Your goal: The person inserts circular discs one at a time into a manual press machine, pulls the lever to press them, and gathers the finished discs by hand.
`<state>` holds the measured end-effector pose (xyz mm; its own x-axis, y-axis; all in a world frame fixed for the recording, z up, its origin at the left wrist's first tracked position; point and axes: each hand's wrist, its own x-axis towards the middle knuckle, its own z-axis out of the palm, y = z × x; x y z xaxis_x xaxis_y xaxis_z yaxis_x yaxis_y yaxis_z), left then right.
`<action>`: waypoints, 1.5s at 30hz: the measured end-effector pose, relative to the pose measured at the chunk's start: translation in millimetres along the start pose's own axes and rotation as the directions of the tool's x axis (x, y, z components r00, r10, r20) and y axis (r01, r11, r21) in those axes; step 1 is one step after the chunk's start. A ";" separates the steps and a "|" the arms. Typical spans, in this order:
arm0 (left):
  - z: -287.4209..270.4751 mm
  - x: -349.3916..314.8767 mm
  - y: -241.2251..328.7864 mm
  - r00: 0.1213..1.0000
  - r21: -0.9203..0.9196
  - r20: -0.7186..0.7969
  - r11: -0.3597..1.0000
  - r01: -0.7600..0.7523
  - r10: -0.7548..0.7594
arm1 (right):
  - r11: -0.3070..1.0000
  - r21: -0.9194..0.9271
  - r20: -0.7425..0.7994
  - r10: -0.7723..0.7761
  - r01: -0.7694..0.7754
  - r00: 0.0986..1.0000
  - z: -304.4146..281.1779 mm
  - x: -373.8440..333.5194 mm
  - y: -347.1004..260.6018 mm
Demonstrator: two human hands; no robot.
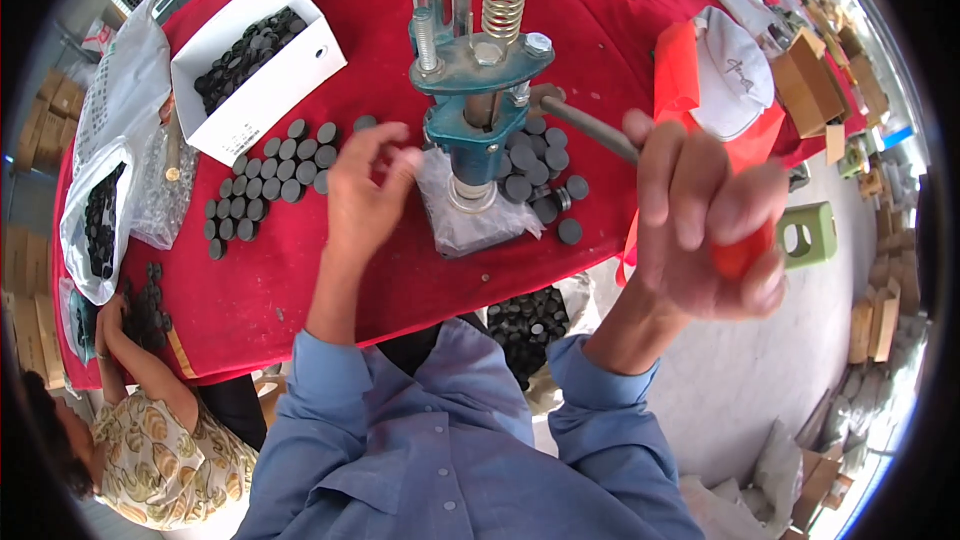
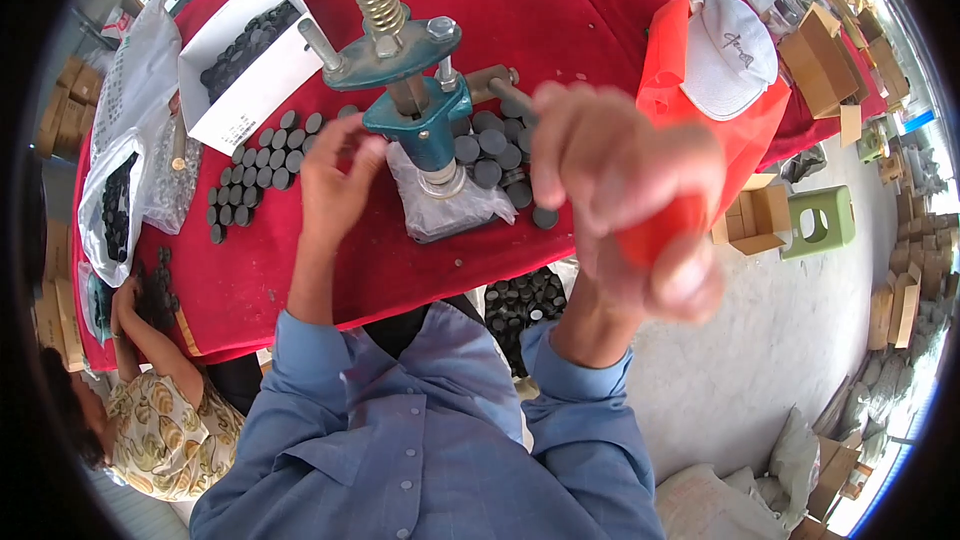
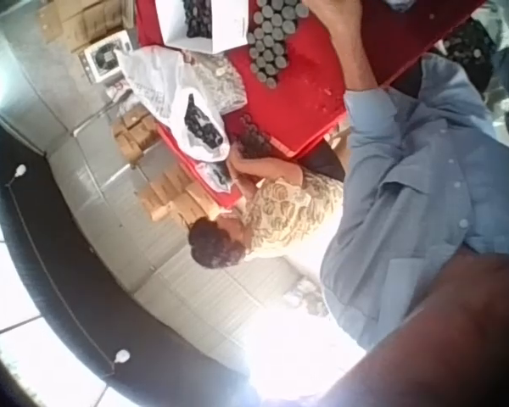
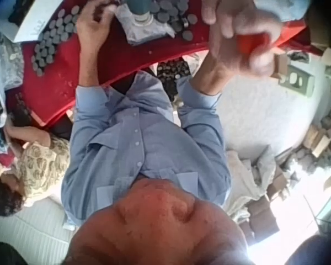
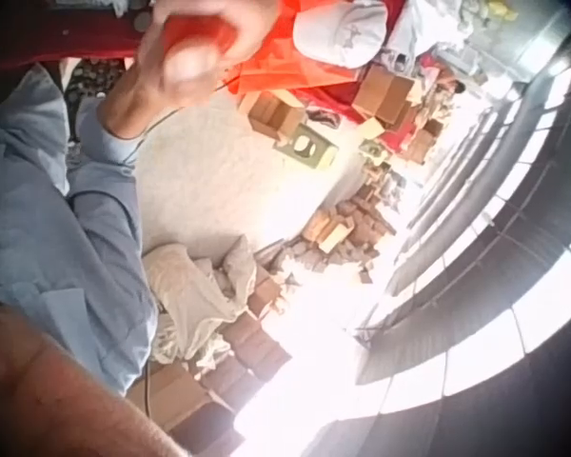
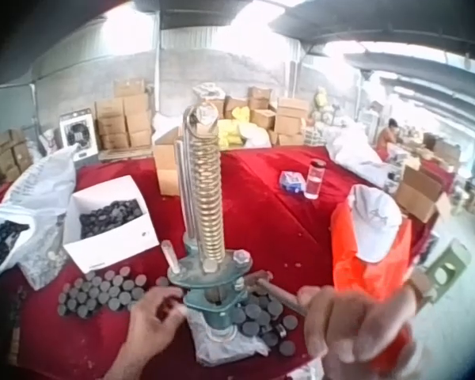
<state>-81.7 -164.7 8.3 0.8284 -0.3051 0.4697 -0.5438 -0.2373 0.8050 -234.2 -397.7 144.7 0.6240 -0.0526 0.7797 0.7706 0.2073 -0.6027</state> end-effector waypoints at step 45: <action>-43.6 -39.1 -51.2 0.996 0.670 -0.074 0.742 0.014 0.048 | 0.993 -0.028 -0.114 -0.118 0.115 0.986 -0.5 -68.4 20.3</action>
<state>-80.4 -100.4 -35.5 0.8089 -0.2473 0.5334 -0.4821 -0.7984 0.3609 -261.2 -390.5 79.1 0.5394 -0.1880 0.8208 0.8408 0.1724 -0.5131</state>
